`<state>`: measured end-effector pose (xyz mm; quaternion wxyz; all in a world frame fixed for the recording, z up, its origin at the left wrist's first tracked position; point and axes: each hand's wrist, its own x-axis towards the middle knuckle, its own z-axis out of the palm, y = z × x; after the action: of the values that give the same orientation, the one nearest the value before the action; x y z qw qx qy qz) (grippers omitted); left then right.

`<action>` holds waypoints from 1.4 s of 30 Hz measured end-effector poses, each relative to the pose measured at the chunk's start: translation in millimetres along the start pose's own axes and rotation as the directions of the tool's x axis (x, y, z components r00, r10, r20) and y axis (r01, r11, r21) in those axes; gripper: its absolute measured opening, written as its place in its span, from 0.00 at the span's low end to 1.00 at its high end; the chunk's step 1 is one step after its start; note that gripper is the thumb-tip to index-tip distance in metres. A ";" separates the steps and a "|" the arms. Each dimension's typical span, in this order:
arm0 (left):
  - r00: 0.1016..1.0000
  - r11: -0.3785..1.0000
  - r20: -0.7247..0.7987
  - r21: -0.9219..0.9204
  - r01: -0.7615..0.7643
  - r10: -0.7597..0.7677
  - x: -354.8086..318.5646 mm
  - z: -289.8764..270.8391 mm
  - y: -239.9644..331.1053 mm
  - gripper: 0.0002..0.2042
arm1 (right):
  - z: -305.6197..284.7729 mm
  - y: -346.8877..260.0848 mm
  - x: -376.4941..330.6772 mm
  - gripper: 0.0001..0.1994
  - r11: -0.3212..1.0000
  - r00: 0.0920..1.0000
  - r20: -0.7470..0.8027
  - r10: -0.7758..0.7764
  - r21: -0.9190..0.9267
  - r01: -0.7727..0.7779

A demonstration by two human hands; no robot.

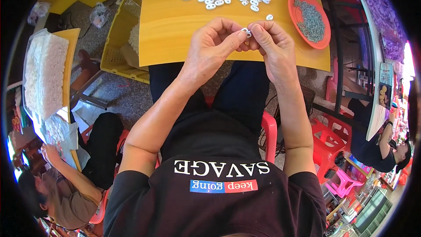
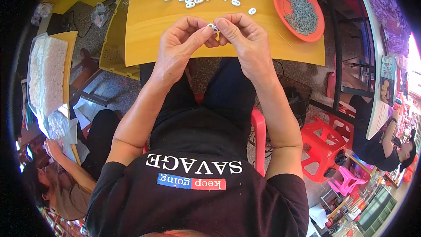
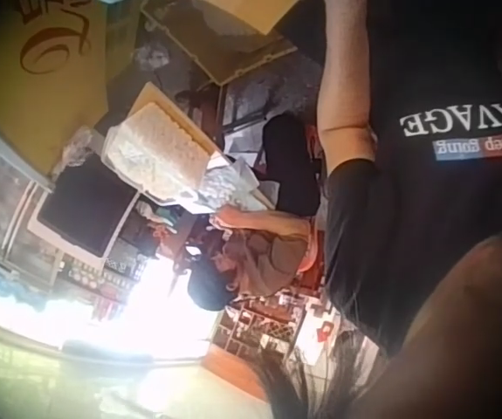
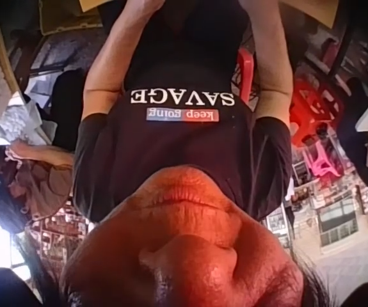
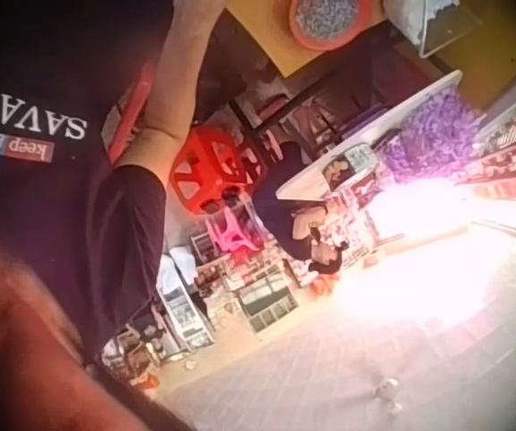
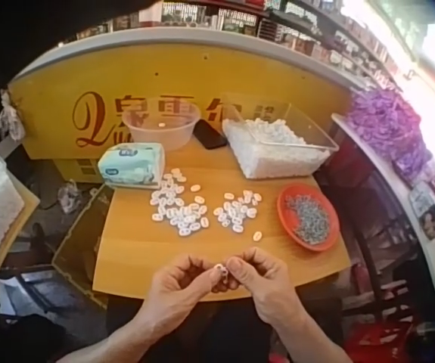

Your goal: Assembling small plastic buttons by manually inserting pins into them.

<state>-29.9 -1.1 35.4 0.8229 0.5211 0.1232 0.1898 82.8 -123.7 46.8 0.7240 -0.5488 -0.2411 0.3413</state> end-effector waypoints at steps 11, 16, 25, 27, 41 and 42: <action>0.999 0.999 -0.029 0.026 -0.029 0.030 -0.6 5.1 -1.5 0.08 | 0.9 2.4 -1.8 0.07 0.974 0.995 -0.021 -0.097 -0.210 0.090; 0.993 0.993 -0.088 0.095 -0.075 0.083 -0.8 10.1 -4.6 0.07 | 12.3 9.2 -3.8 0.06 0.966 0.977 -0.066 -0.202 -0.177 0.188; 0.995 0.999 -0.089 0.030 -0.040 0.042 7.8 -1.6 -4.7 0.07 | 11.0 20.3 3.3 0.08 0.995 0.989 -0.147 -0.020 0.095 0.034; 0.997 0.999 -0.077 0.043 -0.023 0.026 7.9 -1.7 -0.7 0.08 | 8.5 19.3 4.0 0.08 0.992 0.992 -0.129 -0.003 0.127 0.019; 0.993 0.993 -0.077 0.090 -0.079 0.086 1.6 4.9 2.7 0.07 | 14.5 14.7 -0.3 0.09 0.997 0.992 -0.101 -0.071 0.025 0.074; 0.991 0.989 -0.094 0.121 -0.089 0.100 1.0 5.8 2.8 0.07 | 17.3 13.4 -1.3 0.08 0.991 0.984 -0.127 -0.126 -0.057 0.120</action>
<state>-27.2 -4.3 40.4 0.7741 0.5633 0.1501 0.2469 66.3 -111.6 38.8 0.7441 -0.5718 -0.2351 0.2534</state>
